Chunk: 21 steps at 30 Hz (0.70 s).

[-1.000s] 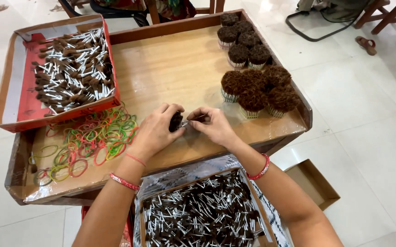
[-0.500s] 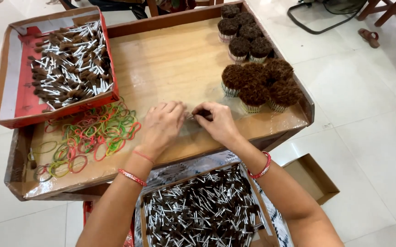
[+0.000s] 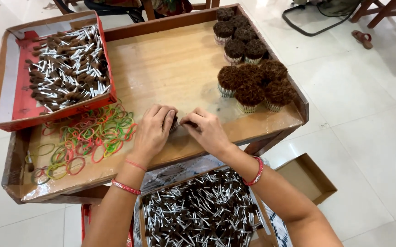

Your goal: Sorting and organizing small metal pins into groups at a workstation in a manufacturing environment.

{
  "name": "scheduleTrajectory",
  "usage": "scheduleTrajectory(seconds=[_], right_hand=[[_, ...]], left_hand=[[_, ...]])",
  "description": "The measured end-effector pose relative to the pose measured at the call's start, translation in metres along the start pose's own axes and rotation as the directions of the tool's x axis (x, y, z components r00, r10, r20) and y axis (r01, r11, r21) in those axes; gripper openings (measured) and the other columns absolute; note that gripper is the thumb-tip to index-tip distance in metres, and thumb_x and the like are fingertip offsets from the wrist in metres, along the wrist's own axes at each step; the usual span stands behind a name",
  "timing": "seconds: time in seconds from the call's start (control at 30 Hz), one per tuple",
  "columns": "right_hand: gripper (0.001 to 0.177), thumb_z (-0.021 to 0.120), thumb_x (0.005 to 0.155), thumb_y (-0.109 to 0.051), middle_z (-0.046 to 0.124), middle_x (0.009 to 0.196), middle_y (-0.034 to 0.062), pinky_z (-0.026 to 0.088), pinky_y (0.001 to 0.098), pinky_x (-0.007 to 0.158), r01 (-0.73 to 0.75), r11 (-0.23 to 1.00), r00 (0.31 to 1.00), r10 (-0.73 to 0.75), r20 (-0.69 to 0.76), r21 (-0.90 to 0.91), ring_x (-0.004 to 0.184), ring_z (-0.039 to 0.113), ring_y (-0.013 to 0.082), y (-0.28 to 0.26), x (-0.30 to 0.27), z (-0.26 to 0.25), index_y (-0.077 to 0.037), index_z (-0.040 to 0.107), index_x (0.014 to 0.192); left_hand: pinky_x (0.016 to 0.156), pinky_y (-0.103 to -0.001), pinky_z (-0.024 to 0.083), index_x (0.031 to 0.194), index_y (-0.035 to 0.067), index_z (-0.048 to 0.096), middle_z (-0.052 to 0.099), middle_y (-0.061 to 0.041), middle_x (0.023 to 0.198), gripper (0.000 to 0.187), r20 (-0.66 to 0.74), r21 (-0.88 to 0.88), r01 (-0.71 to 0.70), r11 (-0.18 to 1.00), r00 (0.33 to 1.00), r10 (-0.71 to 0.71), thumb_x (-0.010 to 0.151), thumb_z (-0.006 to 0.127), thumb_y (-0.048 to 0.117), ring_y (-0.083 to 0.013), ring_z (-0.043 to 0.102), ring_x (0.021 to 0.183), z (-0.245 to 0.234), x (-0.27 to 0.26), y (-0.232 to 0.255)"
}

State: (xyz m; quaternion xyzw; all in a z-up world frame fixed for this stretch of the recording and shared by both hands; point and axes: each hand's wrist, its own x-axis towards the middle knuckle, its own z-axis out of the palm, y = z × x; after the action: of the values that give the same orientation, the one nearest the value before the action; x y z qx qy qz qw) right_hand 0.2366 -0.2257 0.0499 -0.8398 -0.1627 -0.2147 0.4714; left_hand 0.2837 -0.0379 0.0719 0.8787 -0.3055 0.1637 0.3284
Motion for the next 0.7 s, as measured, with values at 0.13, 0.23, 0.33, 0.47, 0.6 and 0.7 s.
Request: scheduleTrajectory(seconds=[0.13, 0.23, 0.33, 0.47, 0.6, 0.7], right_hand=[[0.010, 0.074, 0.089, -0.005, 0.067, 0.094, 0.0097, 0.060, 0.0319, 0.068, -0.022, 1.000, 0.999, 0.022, -0.034, -0.007, 0.078, 0.071, 0.0226, 0.005, -0.002, 0.014, -0.006, 0.073, 0.100], [0.013, 0.073, 0.088, -0.005, 0.067, 0.096, 0.0111, 0.059, 0.0332, 0.067, -0.028, 1.000, 0.999, 0.028, -0.029, -0.006, 0.077, 0.071, 0.0237, 0.004, -0.001, 0.021, -0.003, 0.069, 0.100], [0.013, 0.073, 0.088, -0.002, 0.069, 0.097, 0.0127, 0.058, 0.0368, 0.067, -0.030, 0.999, 0.999, 0.029, -0.042, -0.037, 0.077, 0.070, 0.0279, 0.008, 0.000, 0.028, -0.002, 0.068, 0.099], [0.020, 0.073, 0.084, 0.003, 0.070, 0.096, 0.0145, 0.057, 0.0425, 0.076, 0.029, 0.997, 0.998, -0.034, -0.059, -0.076, 0.090, 0.070, 0.0349, 0.010, 0.001, 0.029, 0.000, 0.062, 0.101], [0.018, 0.061, 0.087, 0.006, 0.074, 0.096, 0.0095, 0.064, 0.0358, 0.081, -0.164, 0.979, 0.986, 0.159, 0.050, 0.125, 0.091, 0.079, 0.0240, -0.001, 0.010, 0.002, -0.002, 0.062, 0.103], [0.012, 0.072, 0.088, 0.000, 0.070, 0.097, 0.0110, 0.060, 0.0376, 0.077, -0.142, 0.977, 0.990, 0.135, -0.049, -0.160, 0.085, 0.075, 0.0266, -0.001, 0.015, -0.022, -0.004, 0.067, 0.098]], left_hand=[[0.083, -0.047, 0.051, 0.107, 0.007, 0.070, 0.066, -0.014, 0.102, 0.022, -0.004, 0.009, 0.048, 0.999, 0.999, -0.048, 0.105, 0.055, 0.024, -0.0363, 0.064, 0.099, 0.003, -0.001, 0.001], [0.086, -0.046, 0.051, 0.107, 0.006, 0.069, 0.066, -0.014, 0.104, 0.023, -0.025, -0.022, 0.022, 1.000, 0.999, -0.022, 0.105, 0.055, 0.023, -0.0364, 0.063, 0.099, 0.004, -0.004, -0.003], [0.087, -0.046, 0.051, 0.108, 0.005, 0.069, 0.067, -0.014, 0.107, 0.023, -0.043, -0.046, -0.015, 0.999, 0.999, 0.013, 0.105, 0.054, 0.022, -0.0363, 0.063, 0.101, 0.004, -0.006, -0.004], [0.089, -0.046, 0.051, 0.113, 0.007, 0.069, 0.068, -0.014, 0.110, 0.022, -0.015, -0.072, 0.012, 0.997, 1.000, -0.013, 0.106, 0.056, 0.024, -0.0364, 0.064, 0.104, 0.000, -0.005, 0.000], [0.085, -0.048, 0.051, 0.124, 0.007, 0.067, 0.066, -0.016, 0.110, 0.041, -0.018, -0.017, -0.068, 0.998, 0.998, 0.067, 0.091, 0.072, 0.032, -0.0392, 0.063, 0.102, -0.014, 0.001, 0.019], [0.084, -0.049, 0.052, 0.114, 0.010, 0.069, 0.066, -0.015, 0.106, 0.045, 0.041, 0.097, -0.083, 0.992, 0.996, 0.079, 0.077, 0.080, 0.035, -0.0382, 0.064, 0.097, -0.009, 0.002, 0.020]])
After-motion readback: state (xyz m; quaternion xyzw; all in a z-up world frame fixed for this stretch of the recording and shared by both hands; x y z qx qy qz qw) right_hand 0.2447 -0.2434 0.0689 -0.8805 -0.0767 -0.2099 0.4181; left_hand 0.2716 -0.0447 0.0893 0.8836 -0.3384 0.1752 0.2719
